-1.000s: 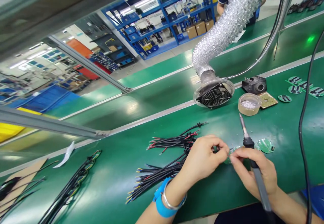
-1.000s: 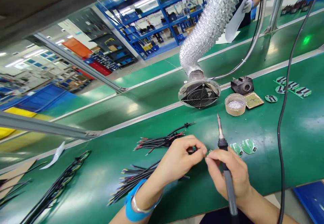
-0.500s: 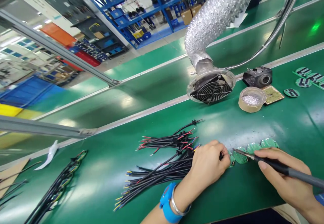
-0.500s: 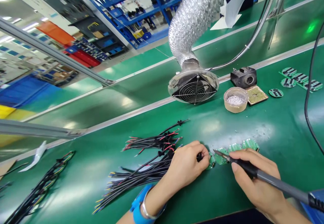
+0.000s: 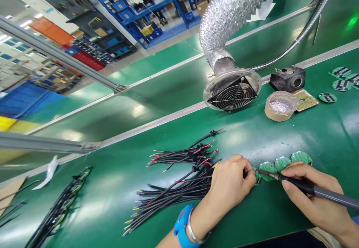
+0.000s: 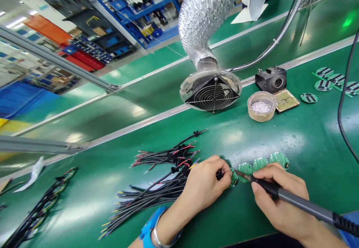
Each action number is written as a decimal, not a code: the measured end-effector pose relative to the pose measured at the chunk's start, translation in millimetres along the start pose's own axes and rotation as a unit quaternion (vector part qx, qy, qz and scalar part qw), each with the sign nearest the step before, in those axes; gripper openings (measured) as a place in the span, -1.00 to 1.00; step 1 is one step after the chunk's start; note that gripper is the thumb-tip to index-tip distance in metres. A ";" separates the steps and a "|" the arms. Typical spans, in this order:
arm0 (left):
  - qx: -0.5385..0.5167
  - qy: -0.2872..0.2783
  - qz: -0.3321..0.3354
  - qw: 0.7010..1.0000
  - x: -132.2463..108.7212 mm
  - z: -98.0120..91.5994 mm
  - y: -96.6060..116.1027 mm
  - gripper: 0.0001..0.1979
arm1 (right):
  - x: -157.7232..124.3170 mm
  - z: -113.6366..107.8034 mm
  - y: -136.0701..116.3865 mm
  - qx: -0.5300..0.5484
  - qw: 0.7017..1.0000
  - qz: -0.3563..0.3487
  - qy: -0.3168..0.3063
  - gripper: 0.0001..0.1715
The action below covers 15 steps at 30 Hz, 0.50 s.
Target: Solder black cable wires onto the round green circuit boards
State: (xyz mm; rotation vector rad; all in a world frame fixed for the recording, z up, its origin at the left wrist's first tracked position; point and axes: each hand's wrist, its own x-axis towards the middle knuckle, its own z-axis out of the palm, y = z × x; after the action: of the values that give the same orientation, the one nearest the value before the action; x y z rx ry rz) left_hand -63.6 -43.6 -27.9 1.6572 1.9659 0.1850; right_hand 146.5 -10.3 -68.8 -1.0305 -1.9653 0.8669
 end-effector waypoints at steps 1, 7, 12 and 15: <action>0.000 0.000 0.000 1.000 0.1 -0.1 0.2 -0.88 | 0.2 -0.1 -0.3 0.000 1.000 0.000 0.000 -0.93; 0.004 0.001 -0.002 1.000 0.3 -0.1 1.7 -0.87 | 0.4 -0.6 -0.8 -0.007 1.000 0.007 0.002 -0.92; 0.008 0.000 -0.006 1.000 0.1 -0.2 3.0 -0.87 | 0.0 -1.2 -1.3 0.004 1.000 0.010 0.008 -0.93; 0.011 0.001 -0.008 1.000 0.3 0.5 3.8 -0.87 | 0.8 -0.7 -2.7 0.000 1.000 0.004 0.006 -0.93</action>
State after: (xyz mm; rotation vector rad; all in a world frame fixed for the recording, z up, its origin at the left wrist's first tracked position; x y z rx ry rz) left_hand -60.1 -42.5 -26.7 1.6556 1.9894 0.1595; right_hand 145.8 -10.7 -65.9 -1.0425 -1.9520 0.8644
